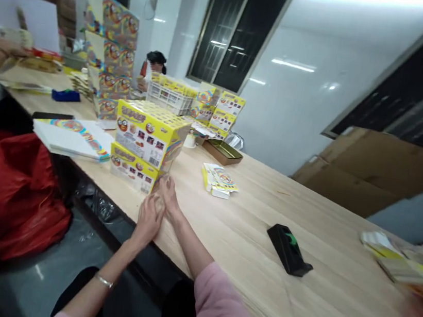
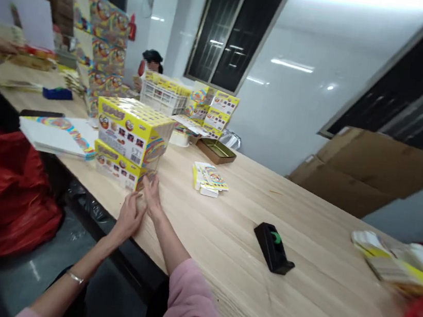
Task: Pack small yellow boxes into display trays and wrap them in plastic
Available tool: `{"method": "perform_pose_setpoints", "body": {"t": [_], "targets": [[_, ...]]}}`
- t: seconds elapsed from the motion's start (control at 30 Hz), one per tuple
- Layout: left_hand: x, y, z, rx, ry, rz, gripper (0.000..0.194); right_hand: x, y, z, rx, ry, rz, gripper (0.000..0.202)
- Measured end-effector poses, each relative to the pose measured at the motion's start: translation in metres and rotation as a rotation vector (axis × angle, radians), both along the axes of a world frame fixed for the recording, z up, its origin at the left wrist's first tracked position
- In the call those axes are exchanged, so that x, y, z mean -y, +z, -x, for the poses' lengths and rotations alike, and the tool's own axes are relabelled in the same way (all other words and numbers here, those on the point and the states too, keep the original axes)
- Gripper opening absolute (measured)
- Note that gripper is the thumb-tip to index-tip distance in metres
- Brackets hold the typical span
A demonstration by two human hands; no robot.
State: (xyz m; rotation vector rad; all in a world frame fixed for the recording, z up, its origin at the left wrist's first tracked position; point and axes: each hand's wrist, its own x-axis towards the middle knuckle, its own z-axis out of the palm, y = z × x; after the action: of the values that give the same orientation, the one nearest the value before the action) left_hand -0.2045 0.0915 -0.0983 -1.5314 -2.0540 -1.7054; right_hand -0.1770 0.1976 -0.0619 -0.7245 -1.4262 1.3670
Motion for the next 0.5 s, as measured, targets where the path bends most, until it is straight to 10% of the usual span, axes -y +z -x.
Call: {"method": "perform_pose_setpoints", "body": {"t": [0.17, 0.5], "targets": [[-0.008, -0.013, -0.017, -0.478, 0.029, 0.351, 0.051, 0.001, 0.004, -0.068, 0.246, -0.224, -0.066, 0.073], [-0.004, -0.004, -0.016, -0.451, 0.009, 0.412, 0.042, -0.044, 0.038, -0.175, 0.245, -0.472, 0.039, 0.055]]}}
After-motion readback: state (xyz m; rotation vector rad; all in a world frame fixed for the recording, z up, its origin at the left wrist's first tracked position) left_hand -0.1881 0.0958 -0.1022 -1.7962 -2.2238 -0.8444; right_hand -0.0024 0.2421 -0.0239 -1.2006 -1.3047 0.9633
